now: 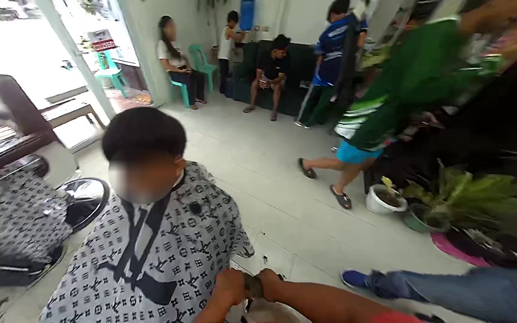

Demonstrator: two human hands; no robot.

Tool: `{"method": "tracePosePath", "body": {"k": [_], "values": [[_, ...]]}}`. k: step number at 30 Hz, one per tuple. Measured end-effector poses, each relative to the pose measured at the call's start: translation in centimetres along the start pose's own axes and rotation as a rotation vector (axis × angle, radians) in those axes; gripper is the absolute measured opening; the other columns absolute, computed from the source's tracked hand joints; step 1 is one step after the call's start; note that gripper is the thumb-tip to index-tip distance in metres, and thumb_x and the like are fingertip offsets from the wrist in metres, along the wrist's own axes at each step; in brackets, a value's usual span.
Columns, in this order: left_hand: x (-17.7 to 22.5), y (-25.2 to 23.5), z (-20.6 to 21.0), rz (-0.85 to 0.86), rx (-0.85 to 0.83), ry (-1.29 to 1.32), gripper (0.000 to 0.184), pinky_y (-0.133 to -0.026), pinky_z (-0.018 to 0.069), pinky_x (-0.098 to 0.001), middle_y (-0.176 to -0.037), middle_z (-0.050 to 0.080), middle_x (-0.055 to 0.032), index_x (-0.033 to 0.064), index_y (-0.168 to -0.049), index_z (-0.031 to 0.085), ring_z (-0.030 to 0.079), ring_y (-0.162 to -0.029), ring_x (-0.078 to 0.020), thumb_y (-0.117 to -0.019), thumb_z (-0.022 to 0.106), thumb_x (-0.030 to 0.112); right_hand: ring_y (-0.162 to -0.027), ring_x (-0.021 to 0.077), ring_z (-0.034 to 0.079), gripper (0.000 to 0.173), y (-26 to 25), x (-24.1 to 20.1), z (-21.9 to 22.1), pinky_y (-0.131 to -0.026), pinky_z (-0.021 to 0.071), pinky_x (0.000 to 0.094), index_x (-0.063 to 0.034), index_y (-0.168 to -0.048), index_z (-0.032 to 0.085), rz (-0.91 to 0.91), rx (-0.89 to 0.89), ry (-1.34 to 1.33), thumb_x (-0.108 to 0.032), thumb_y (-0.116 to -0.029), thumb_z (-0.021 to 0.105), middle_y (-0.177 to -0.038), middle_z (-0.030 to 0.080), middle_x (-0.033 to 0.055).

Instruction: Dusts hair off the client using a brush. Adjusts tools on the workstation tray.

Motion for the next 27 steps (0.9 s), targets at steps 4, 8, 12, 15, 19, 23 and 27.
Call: {"method": "tracePosePath", "body": {"k": [4,8,12,15,19,23,27], "values": [[3.5,3.5,-0.4,0.499,-0.046,0.588,0.043,-0.076,0.0579,-0.044,-0.118,0.066,-0.0185,0.002,-0.135,0.063,0.067,-0.085,-0.0259,-0.1007,0.065,0.027,-0.123,0.0296,0.058,0.034,15.4,-11.1,-8.2,-0.11,0.0408,0.0415,0.0112,-0.132,0.057,0.154,0.114,-0.207,-0.01,-0.1084,0.046,-0.13,0.061,0.026],[0.5,2.5,-1.2,0.32,0.162,0.27,0.045,-0.092,0.0546,-0.057,-0.118,0.071,-0.0207,0.006,-0.132,0.067,0.07,-0.104,-0.0352,-0.0974,0.07,0.035,-0.116,0.0388,0.064,0.039,8.4,-5.9,-5.5,-0.099,0.0496,0.056,0.0069,-0.132,0.061,0.015,0.09,-0.082,-0.018,-0.1012,0.061,-0.123,0.066,0.0283],[-3.2,6.3,-5.2,0.097,0.653,0.191,0.057,-0.1,0.0519,-0.0586,-0.131,0.067,-0.0172,0.0125,-0.142,0.06,0.067,-0.116,-0.0356,-0.0985,0.064,0.048,-0.117,0.0477,0.062,0.069,-3.2,0.5,-2.1,-0.097,0.0486,0.0687,0.0006,-0.142,0.051,0.247,-0.054,-0.067,-0.027,-0.0853,0.081,-0.128,0.063,0.0301],[-4.2,9.9,-10.5,0.085,1.045,0.34,0.06,-0.096,0.0545,-0.055,-0.129,0.066,-0.022,0.0014,-0.145,0.054,0.069,-0.11,-0.0359,-0.1012,0.062,0.042,-0.09,0.0389,0.068,0.064,-2.8,3.1,-2.0,-0.081,0.0556,0.0577,-0.0019,-0.141,0.051,0.325,0.048,-0.368,-0.025,-0.0882,0.08,-0.115,0.065,0.0267],[-6.2,11.9,-16.4,0.109,1.198,0.182,0.061,-0.092,0.0542,-0.0596,-0.128,0.065,-0.0256,-0.0016,-0.145,0.051,0.069,-0.106,-0.0408,-0.1037,0.057,0.043,-0.07,0.0249,0.062,0.056,-1.7,5.7,-3.6,-0.066,0.0551,0.0434,-0.0025,-0.137,0.049,0.359,0.122,-0.575,-0.022,-0.0923,0.077,-0.102,0.064,0.0192],[-7.6,12.3,-18.7,0.015,1.295,0.323,0.055,-0.079,0.0582,-0.0559,-0.11,0.067,-0.0234,-0.0012,-0.141,0.048,0.07,-0.088,-0.0352,-0.1041,0.059,0.039,-0.064,0.0223,0.06,0.055,-1.5,7.6,-5.6,-0.061,0.0542,0.0404,-0.0019,-0.137,0.048,0.368,0.172,-0.64,-0.021,-0.0938,0.076,-0.097,0.063,0.0178],[-7.2,12.5,-18.4,-0.116,0.746,0.394,0.052,-0.085,0.0564,-0.0542,-0.109,0.069,-0.0211,0.0059,-0.14,0.056,0.069,-0.089,-0.0332,-0.1034,0.059,0.043,-0.06,0.0202,0.058,0.053,-1.6,8.9,-7.4,-0.058,0.0528,0.038,-0.002,-0.135,0.049,0.395,0.187,-0.645,-0.02,-0.0936,0.076,-0.093,0.062,0.0161]]}}
Point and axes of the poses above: each hand's wrist, its own y-axis away from the middle knuckle, its own z-axis out of the palm, x = y × z, the point moved 2 cm from there along -y, towards the middle knuckle
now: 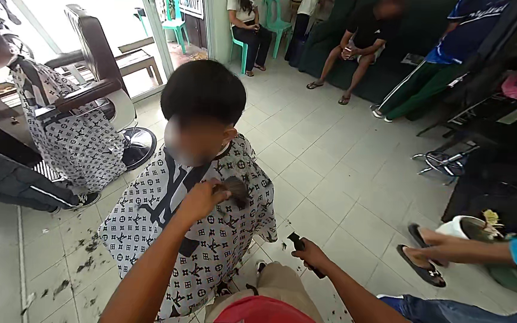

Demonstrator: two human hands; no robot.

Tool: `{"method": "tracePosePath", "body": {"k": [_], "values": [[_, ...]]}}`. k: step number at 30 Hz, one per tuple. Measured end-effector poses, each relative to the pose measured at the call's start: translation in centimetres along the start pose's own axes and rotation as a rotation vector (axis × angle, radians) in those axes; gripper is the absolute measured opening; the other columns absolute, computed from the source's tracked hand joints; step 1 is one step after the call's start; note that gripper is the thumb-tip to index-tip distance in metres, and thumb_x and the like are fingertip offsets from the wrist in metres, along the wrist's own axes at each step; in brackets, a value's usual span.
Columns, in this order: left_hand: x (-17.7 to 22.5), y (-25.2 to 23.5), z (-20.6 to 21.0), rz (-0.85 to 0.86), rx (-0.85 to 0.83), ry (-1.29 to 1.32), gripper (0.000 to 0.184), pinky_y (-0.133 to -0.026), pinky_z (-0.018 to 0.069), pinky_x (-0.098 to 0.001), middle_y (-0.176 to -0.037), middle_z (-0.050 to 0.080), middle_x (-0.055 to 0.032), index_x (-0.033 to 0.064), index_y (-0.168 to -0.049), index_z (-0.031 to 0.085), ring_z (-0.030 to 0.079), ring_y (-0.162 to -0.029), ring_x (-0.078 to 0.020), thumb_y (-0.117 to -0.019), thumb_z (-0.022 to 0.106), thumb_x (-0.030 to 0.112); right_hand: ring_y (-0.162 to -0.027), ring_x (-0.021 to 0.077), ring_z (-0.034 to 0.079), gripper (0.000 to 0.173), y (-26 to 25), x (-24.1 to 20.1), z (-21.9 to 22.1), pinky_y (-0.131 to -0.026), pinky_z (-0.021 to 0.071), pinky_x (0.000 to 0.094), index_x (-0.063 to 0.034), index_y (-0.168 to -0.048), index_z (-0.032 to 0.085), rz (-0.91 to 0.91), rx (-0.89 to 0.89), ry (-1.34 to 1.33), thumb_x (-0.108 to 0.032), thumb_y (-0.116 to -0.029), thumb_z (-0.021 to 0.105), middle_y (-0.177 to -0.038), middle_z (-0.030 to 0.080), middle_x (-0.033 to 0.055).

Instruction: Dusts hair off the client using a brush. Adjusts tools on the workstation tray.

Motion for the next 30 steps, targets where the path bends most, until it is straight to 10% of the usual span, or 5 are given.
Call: {"method": "tracePosePath", "body": {"k": [4,15,22,26,30], "values": [[4.1,1.3,-4.2,0.12,0.435,0.005,0.047,-0.064,0.0581,-0.0487,-0.085,0.067,-0.0162,0.0044,-0.137,0.053,0.066,-0.066,-0.0279,-0.1052,0.057,0.038,-0.059,0.0197,0.057,0.05,-1.4,-0.4,-1.7,-0.056,0.053,0.0374,-0.0004,-0.134,0.05,-0.017,0.004,-0.073,-0.018,-0.0945,0.075,-0.089,0.061,0.0155],[11.0,-1.1,-6.0,-0.303,0.138,-0.392,0.047,-0.081,0.0532,-0.0651,-0.101,0.068,-0.0262,0.0025,-0.131,0.06,0.068,-0.089,-0.0433,-0.1032,0.06,0.041,-0.057,0.0183,0.056,0.051,-9.6,-3.0,-7.5,-0.055,0.0525,0.0362,-0.0012,-0.135,0.048,-0.058,-0.184,0.049,-0.018,-0.095,0.075,-0.085,0.059,0.0133],[11.3,1.2,-5.0,-0.238,0.402,-0.167,0.038,-0.053,0.0549,-0.0387,-0.078,0.065,-0.0099,0.0118,-0.134,0.059,0.06,-0.055,-0.0191,-0.1047,0.059,0.037,-0.059,0.0197,0.057,0.049,-13.9,-3.5,-12.9,-0.056,0.0523,0.0375,-0.0004,-0.134,0.048,-0.076,-0.229,0.132,-0.017,-0.0958,0.074,-0.086,0.059,0.0146],[7.6,0.7,-2.2,-0.461,0.015,-0.192,0.046,-0.082,0.0549,-0.0589,-0.104,0.071,-0.0208,0.0075,-0.132,0.064,0.069,-0.086,-0.0354,-0.1017,0.063,0.042,-0.065,0.0243,0.06,0.051,-13.8,-5.2,-16.7,-0.062,0.0544,0.0435,0.0005,-0.138,0.049,-0.122,-0.17,0.194,-0.017,-0.0965,0.073,-0.091,0.062,0.0191],[12.8,-0.8,-1.2,0.074,0.441,0.38,0.042,-0.057,0.0555,-0.0218,-0.098,0.07,-0.0027,0.003,-0.138,0.057,0.062,-0.064,-0.0032,-0.1033,0.06,0.027,-0.071,0.0246,0.062,0.053,-14.1,-8.3,-19.7,-0.068,0.0548,0.0455,0.0067,-0.138,0.047,-0.231,-0.089,0.12,-0.017,-0.097,0.071,-0.097,0.063,0.0209]]}}
Point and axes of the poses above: each hand's wrist, its own y-axis away from the middle knuckle, its own z-axis out of the palm, x = y × z, the point moved 2 cm from there along -y, towards the middle knuckle
